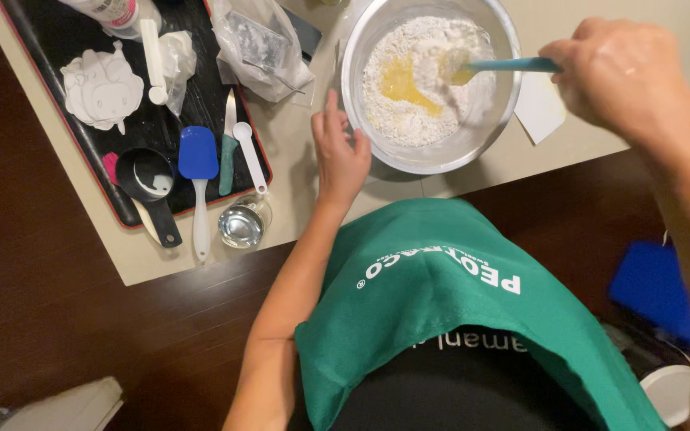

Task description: The person mixes ingredients in a bowl with a spatula, then opens a packet and pours its contents into the mixture before continuing to stir the batter.

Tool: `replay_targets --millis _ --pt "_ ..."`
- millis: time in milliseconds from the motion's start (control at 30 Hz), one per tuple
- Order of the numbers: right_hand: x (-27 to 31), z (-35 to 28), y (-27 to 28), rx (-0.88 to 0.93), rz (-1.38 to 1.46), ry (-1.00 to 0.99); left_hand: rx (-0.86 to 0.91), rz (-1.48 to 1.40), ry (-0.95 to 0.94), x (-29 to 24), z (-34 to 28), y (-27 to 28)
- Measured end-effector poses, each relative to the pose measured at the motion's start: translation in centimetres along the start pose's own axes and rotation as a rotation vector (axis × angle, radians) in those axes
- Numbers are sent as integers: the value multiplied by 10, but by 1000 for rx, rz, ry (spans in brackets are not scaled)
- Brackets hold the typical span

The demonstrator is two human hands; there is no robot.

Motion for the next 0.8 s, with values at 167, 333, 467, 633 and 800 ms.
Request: replay_targets --millis 167,333,467,633,800 --pt "-28 -12 -30 -538 967 -130 267 377 -410 -80 -4 -24" --pt "33 25 -102 -961 2053 87 70 393 -399 -76 -6 -2" --pt "7 -14 -92 -608 1588 -188 -76 408 -269 -38 -14 11" --pt "-28 -67 -100 53 1330 -377 140 -295 156 58 -11 -24" --pt "10 -45 -145 479 538 -310 204 -474 206 94 -12 -42"
Point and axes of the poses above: each hand's wrist, its own z-axis towards the middle knuckle, its own y-axis out of the back of the hand, x = y × z, the point moved 7 cm from there along z, towards the middle knuckle, and after that the axes turned 10 degrees about y, right-handed, at the moved point
